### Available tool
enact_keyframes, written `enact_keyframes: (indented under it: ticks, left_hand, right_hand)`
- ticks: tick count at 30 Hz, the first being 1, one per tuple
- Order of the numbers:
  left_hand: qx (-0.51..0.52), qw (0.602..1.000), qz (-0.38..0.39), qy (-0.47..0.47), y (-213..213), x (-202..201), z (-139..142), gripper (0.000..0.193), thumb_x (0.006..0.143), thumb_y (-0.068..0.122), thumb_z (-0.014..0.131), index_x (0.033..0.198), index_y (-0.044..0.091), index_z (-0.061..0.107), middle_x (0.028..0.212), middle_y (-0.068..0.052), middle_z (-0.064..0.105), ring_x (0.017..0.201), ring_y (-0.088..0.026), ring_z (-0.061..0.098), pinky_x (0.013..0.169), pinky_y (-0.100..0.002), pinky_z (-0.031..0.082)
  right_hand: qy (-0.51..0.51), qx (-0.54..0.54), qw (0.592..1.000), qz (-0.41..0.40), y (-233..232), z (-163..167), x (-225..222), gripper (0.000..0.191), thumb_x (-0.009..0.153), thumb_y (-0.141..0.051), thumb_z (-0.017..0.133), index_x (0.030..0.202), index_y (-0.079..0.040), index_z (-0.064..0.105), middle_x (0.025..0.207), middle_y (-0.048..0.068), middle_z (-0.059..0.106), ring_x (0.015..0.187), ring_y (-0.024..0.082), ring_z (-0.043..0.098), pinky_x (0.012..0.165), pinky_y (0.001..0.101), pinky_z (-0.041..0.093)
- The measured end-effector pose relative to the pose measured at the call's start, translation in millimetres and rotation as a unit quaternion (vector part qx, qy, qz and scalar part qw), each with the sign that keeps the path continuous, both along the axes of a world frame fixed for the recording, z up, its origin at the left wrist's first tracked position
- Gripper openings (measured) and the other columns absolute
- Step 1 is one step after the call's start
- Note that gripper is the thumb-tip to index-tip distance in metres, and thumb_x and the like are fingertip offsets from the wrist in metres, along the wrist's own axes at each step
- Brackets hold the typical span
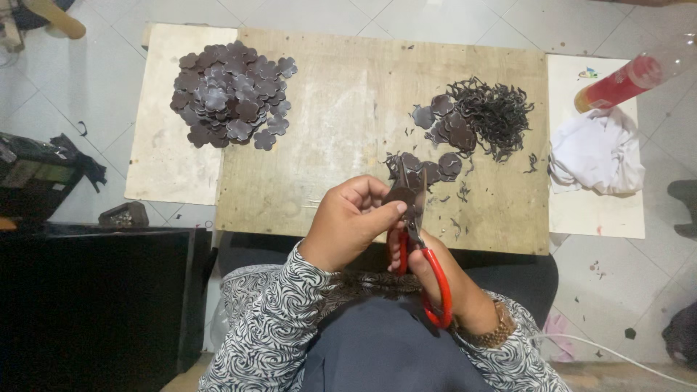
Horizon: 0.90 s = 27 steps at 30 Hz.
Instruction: The person sits on the floor and uses red-handled scissors to trim the edges of dark brown, flower-shaped pieces. They hold each piece in the left hand and cut with the right, placing finished pieces into a pile on the left and discarding trimmings to the right.
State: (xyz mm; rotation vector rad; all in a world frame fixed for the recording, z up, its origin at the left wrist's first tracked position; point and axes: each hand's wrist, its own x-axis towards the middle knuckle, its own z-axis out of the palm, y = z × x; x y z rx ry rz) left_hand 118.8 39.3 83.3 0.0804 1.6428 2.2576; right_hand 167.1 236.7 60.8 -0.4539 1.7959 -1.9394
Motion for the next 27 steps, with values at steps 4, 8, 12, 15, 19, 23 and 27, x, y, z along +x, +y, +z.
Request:
enact_keyframes:
  ticks: [4, 8, 12, 15, 19, 23, 27]
  left_hand:
    - [0.043, 0.999, 0.014, -0.022, 2.0, -1.4, 2.9, 0.012, 0.095, 0.005, 0.069, 0.103, -0.003, 0.064, 0.092, -0.007, 0.073, 0.079, -0.010, 0.070, 0.071, -0.024, 0.060]
    - [0.043, 0.999, 0.008, -0.031, 3.9, -0.6, 4.7, 0.012, 0.096, 0.006, 0.068, 0.104, -0.003, 0.064, 0.092, -0.007, 0.073, 0.080, -0.010, 0.070, 0.072, -0.024, 0.059]
    - [0.045, 0.998, 0.001, -0.046, 7.0, -0.4, 8.4, 0.012, 0.096, 0.006, 0.068, 0.103, -0.003, 0.064, 0.091, -0.007, 0.073, 0.079, -0.009, 0.070, 0.071, -0.025, 0.059]
    - [0.058, 0.997, -0.001, -0.051, 8.7, -0.5, 12.1, 0.012, 0.096, 0.007, 0.068, 0.102, -0.003, 0.063, 0.091, -0.007, 0.073, 0.078, -0.010, 0.069, 0.070, -0.025, 0.058]
    - [0.065, 0.994, -0.011, -0.085, 6.0, 2.4, 15.3, 0.012, 0.097, 0.010, 0.067, 0.100, -0.001, 0.062, 0.081, -0.008, 0.070, 0.059, -0.013, 0.065, 0.052, -0.028, 0.054]
    - [0.073, 0.995, -0.012, -0.062, 8.3, 0.4, 14.3, 0.011, 0.098, 0.008, 0.067, 0.101, -0.002, 0.063, 0.086, -0.007, 0.071, 0.070, -0.011, 0.068, 0.064, -0.025, 0.056]
    - [0.078, 0.995, -0.036, -0.059, 7.1, 3.2, 13.5, 0.010, 0.096, 0.009, 0.067, 0.099, 0.000, 0.064, 0.082, -0.007, 0.071, 0.067, -0.012, 0.067, 0.062, -0.027, 0.056]
  right_hand:
    - [-0.008, -0.013, 1.000, 0.002, 0.1, 1.1, 0.4, 0.073, 0.101, -0.064, 0.046, 0.130, 0.003, 0.050, 0.105, 0.006, 0.055, 0.092, 0.014, 0.056, 0.084, 0.0301, 0.052]
    - [-0.015, -0.022, 1.000, 0.003, 3.7, 4.8, 2.9, 0.072, 0.101, -0.062, 0.048, 0.132, 0.003, 0.048, 0.105, 0.006, 0.054, 0.091, 0.014, 0.054, 0.083, 0.0299, 0.051]
    - [-0.039, -0.014, 0.999, -0.022, 3.4, 9.5, 5.3, 0.068, 0.103, -0.060, 0.048, 0.124, 0.004, 0.053, 0.100, 0.007, 0.054, 0.088, 0.015, 0.055, 0.080, 0.0301, 0.051]
    - [-0.007, -0.038, 0.999, -0.006, 2.0, 13.6, 4.0, 0.069, 0.103, -0.062, 0.046, 0.127, 0.003, 0.050, 0.102, 0.006, 0.053, 0.091, 0.014, 0.053, 0.084, 0.0302, 0.051]
    - [0.019, -0.042, 0.999, 0.009, 1.8, 18.5, 1.8, 0.071, 0.104, -0.064, 0.044, 0.125, 0.003, 0.052, 0.104, 0.007, 0.055, 0.093, 0.015, 0.054, 0.085, 0.0300, 0.050]
    - [0.022, -0.021, 0.999, -0.015, 0.4, 19.0, 2.3, 0.071, 0.103, -0.066, 0.044, 0.120, 0.002, 0.054, 0.097, 0.006, 0.055, 0.087, 0.014, 0.053, 0.080, 0.0289, 0.049]
    - [0.023, 0.005, 0.999, -0.042, -0.5, 18.0, 2.7, 0.069, 0.102, -0.068, 0.042, 0.106, -0.001, 0.057, 0.091, 0.004, 0.056, 0.083, 0.013, 0.054, 0.077, 0.0278, 0.049]
